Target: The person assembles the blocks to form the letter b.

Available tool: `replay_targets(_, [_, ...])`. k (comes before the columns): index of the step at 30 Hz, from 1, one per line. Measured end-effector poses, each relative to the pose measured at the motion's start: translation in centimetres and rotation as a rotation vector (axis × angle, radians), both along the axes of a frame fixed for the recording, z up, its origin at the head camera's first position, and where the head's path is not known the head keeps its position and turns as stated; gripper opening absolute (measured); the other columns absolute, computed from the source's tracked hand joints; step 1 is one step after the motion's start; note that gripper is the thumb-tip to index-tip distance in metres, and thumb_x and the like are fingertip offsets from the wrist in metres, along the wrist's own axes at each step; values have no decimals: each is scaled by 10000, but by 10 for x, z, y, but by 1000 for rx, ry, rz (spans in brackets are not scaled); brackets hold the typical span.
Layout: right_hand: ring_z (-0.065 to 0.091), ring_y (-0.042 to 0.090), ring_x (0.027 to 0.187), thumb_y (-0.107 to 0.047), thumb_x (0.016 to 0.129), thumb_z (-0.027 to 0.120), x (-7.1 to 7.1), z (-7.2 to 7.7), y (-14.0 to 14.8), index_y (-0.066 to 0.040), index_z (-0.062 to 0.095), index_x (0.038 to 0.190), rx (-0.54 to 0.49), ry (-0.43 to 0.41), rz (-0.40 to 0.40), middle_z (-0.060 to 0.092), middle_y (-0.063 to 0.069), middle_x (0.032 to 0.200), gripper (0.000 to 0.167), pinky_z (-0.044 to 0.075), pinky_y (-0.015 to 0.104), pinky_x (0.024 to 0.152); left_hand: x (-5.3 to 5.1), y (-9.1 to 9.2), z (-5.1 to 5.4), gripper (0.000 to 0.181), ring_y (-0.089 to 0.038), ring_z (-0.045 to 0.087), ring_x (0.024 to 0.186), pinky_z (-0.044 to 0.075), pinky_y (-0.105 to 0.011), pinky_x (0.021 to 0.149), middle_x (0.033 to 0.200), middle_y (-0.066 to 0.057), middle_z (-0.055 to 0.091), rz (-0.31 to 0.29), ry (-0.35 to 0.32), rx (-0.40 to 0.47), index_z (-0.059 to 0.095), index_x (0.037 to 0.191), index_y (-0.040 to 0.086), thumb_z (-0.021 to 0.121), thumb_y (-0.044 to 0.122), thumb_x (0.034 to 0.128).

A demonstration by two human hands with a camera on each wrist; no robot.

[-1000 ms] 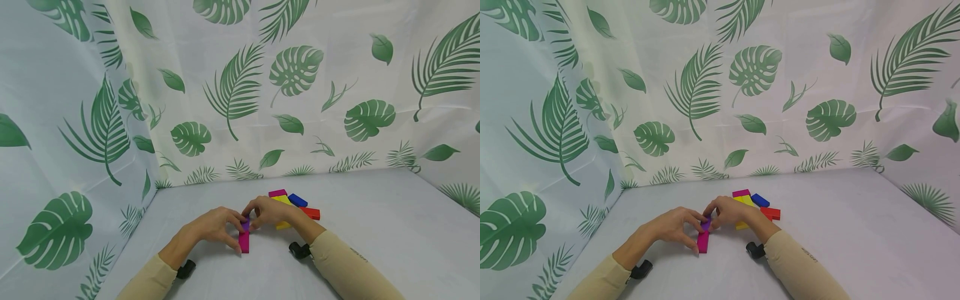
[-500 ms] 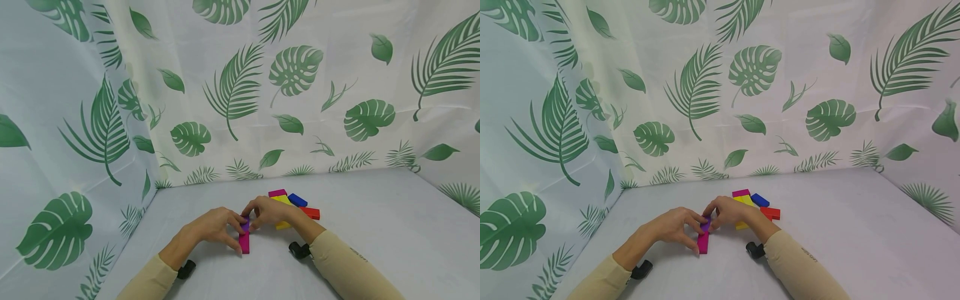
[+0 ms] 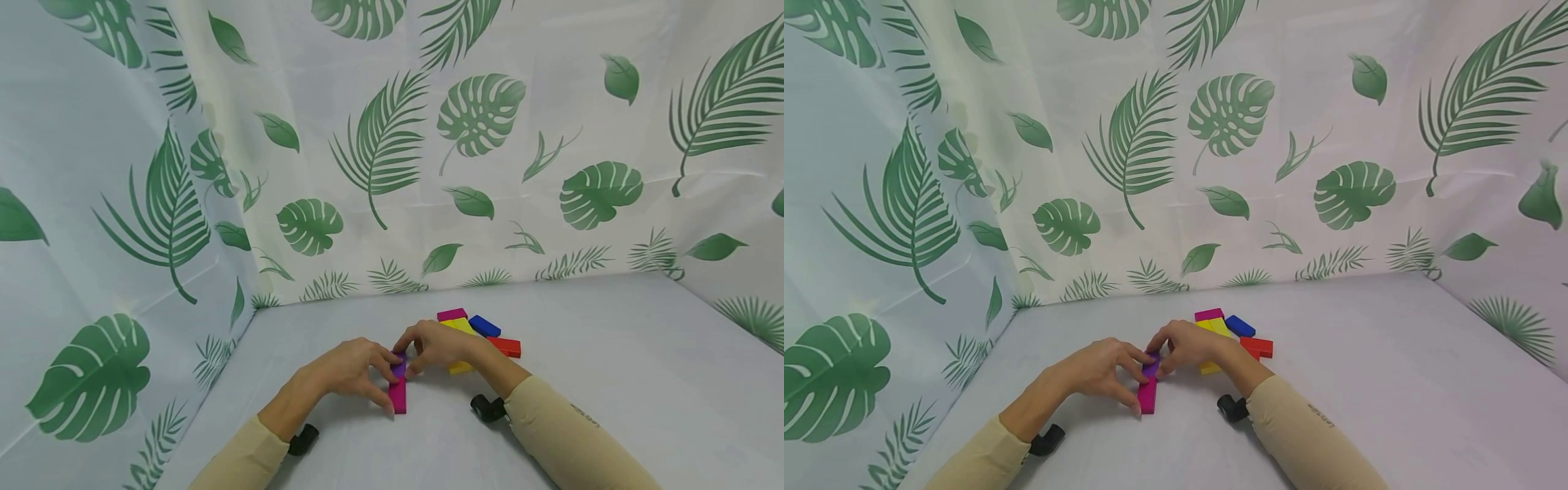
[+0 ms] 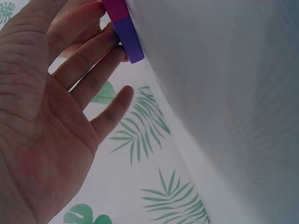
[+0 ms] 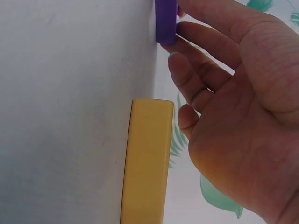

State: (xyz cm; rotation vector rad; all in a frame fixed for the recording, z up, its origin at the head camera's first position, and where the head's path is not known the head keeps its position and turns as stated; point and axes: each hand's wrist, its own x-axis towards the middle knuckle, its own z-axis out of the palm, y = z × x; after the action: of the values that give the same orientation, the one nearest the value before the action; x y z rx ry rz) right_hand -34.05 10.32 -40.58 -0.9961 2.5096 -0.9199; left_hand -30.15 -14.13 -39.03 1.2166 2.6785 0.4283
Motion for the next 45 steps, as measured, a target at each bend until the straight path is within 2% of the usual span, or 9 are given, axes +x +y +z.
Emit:
replay_targets(12, [604,162,969,-269,863,858,0,1,-1,-260,754,1262,9,3,-2,716,-126,1115,412,529,330,781,0,0,1,503,-117,596,1337,509,-398,1095,1361,129,689,-7,10,-12,839,1078,316,888,638,694])
replay_targets(21, [602,161,981,-273,868,852,-1,1,0,-251,749,1272,17,0,-10,718,-98,1126,417,527,320,792,0,0,1,505,-109,595,1335,507,-402,1098,1360,141,686,9,6,-19,835,1080,334,885,649,689])
replay_targets(25, [596,175,1012,-263,900,820,-4,7,6,-195,725,1309,9,24,-25,715,-35,1230,426,527,340,805,0,0,1,515,-99,601,1327,512,-396,1091,1364,141,685,-1,14,-19,833,1089,337,878,661,690])
replay_targets(31, [600,173,962,-275,938,773,-11,20,22,-101,706,1324,-49,121,-14,706,112,1318,429,515,316,803,0,0,1,520,-96,602,1324,510,-387,1088,1360,154,684,0,27,-33,830,1097,342,875,665,691])
replay_targets(36, [606,151,930,-285,940,773,-16,25,31,-150,719,1308,-62,160,-41,710,121,1313,396,516,317,832,1,0,2,507,-108,600,1329,506,-392,1094,1361,158,683,6,26,-38,831,1090,344,881,655,693])
replay_targets(45, [616,208,1050,-328,935,772,-17,29,49,-188,700,1330,-77,137,-122,693,105,1328,426,535,347,892,0,1,2,483,-117,594,1333,502,-401,1098,1363,174,676,29,9,-41,828,1081,369,883,652,693])
